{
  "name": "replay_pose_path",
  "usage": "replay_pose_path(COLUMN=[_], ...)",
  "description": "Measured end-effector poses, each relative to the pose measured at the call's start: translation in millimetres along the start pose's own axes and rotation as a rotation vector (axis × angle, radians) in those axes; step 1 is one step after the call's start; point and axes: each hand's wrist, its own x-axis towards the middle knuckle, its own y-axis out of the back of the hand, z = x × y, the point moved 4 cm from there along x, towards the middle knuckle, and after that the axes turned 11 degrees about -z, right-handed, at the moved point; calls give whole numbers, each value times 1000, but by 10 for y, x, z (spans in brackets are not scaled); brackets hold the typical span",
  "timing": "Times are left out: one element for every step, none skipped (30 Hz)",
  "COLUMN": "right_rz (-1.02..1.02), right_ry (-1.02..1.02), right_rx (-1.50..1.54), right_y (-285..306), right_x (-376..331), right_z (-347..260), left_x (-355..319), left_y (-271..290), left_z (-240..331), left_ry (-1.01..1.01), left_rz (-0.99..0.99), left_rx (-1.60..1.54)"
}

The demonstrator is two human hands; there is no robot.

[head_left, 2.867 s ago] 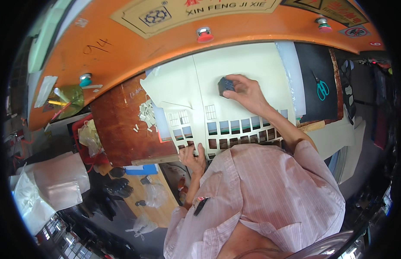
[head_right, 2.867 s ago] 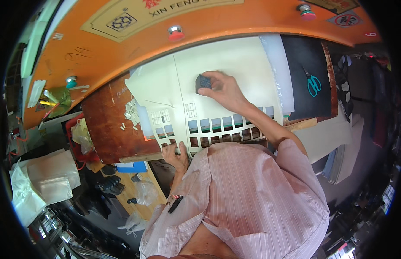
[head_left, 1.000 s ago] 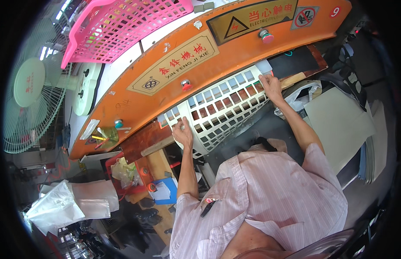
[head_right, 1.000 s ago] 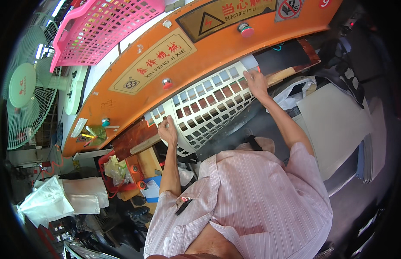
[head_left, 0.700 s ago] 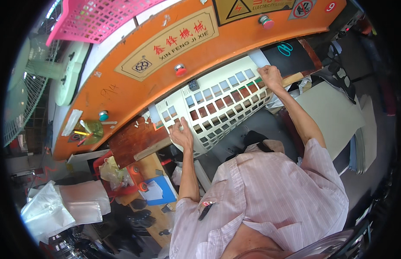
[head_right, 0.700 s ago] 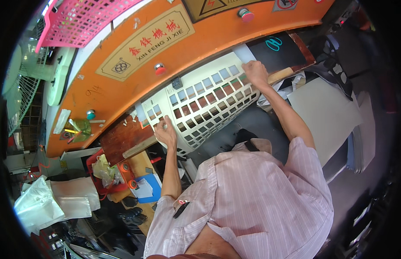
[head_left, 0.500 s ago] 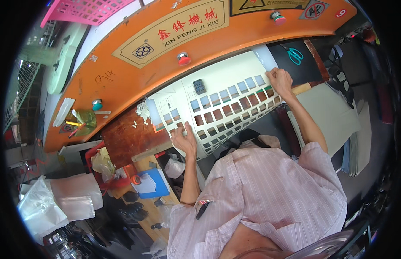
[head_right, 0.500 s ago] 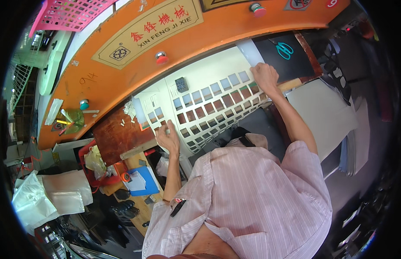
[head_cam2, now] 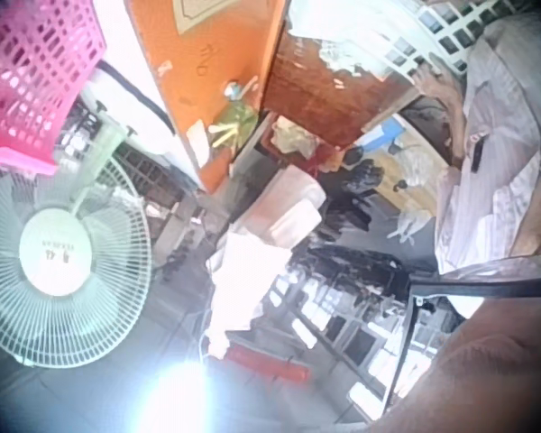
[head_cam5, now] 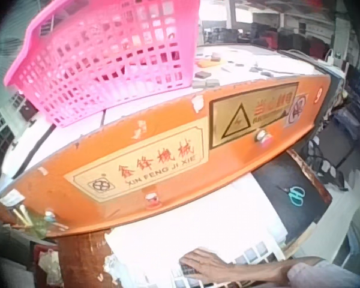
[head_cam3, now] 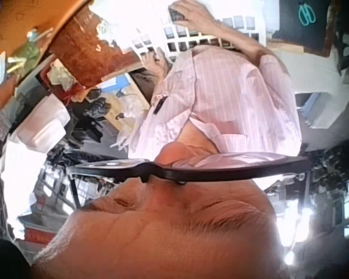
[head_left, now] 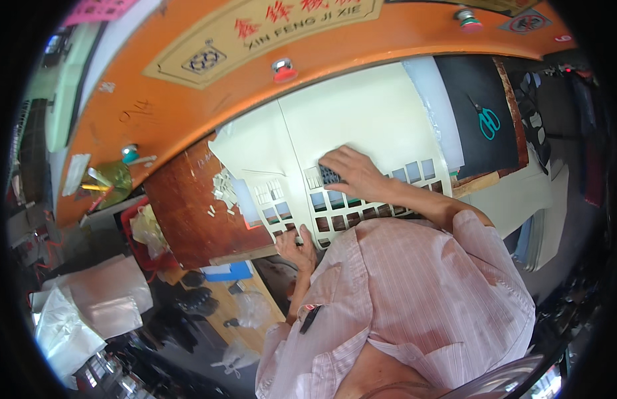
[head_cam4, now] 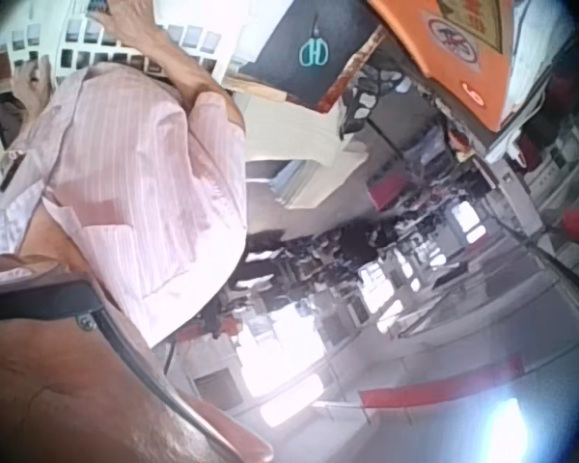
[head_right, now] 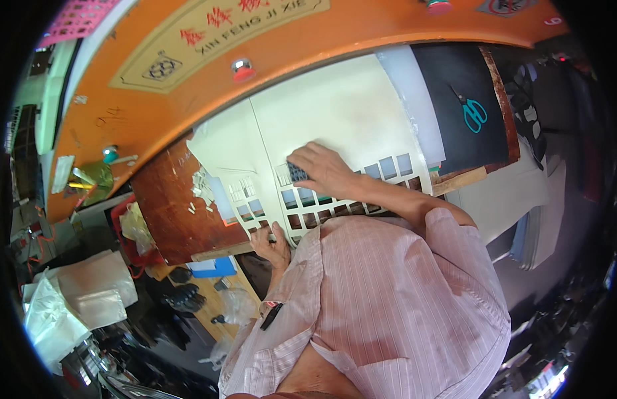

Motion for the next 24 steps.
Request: replay_pose_path(right_rz=[-21, 40, -24, -20, 25, 56, 106, 161, 102, 55, -2, -23, -9, -17, -22, -24, -28, -24, -5, -6, 5, 5, 35, 57], right_ry=[-41, -49, -285, -467, -484, -503, -441, -413, -284, -192, -78, -42, -34, -20, -22, -5, 13, 19, 31, 30, 35, 45, 55, 69], right_rx=[97, 203, 781, 878, 984, 834, 691, 547, 430, 309, 174, 131, 109, 85, 64, 46, 30, 15, -4, -16, -27, -34, -50, -67], right_y=[20, 92, 99, 161, 276, 389, 501, 583, 584, 568, 504, 443, 383, 324, 277, 245, 236, 244, 277, 309, 347, 379, 410, 429], right_x=[44, 66, 77, 31, 18, -33, -84, -144, -183, -219, -263, -282, -306, -310, -319, -320, -316, -313, -312, -305, -308, -296, -300, -291], right_z=[111, 182, 349, 432, 458, 445, 397, 345, 255, 178, 111, 93, 109, 123, 140, 149, 155, 161, 150, 143, 118, 99, 68, 47], left_x=[31, 13, 38, 32, 57, 62, 69, 79, 81, 99, 99, 114, 115, 122, 131, 136, 144, 157, 173, 191, 204, 237, 249, 271], left_y=[-44, -52, -70, -57, -55, -40, -29, -13, -8, 5, 5, 11, 14, 16, 15, 11, 12, 3, -3, -4, -4, -8, -7, -11], left_z=[-71, -84, -106, -93, -72, -48, -33, -10, 2, 25, 24, 34, 24, 23, 22, 18, 20, 22, 28, 41, 53, 57, 66, 71], left_ry=[70, 73, 111, 72, 65, 47, 68, 75, 78, 84, 80, 80, 83, 71, 63, 56, 51, 47, 39, 24, 8, -1, -16, -30], left_rz=[-44, -47, -69, -56, -57, -52, -63, -68, -75, -75, -72, -70, -63, -59, -51, -40, -32, -25, -16, 10, 36, 59, 80, 98], left_rx=[1, 15, 5, 7, -3, -29, -16, -19, -21, -34, -37, -39, -55, -37, -35, -48, -27, -21, -31, -18, -16, -28, -13, -14])
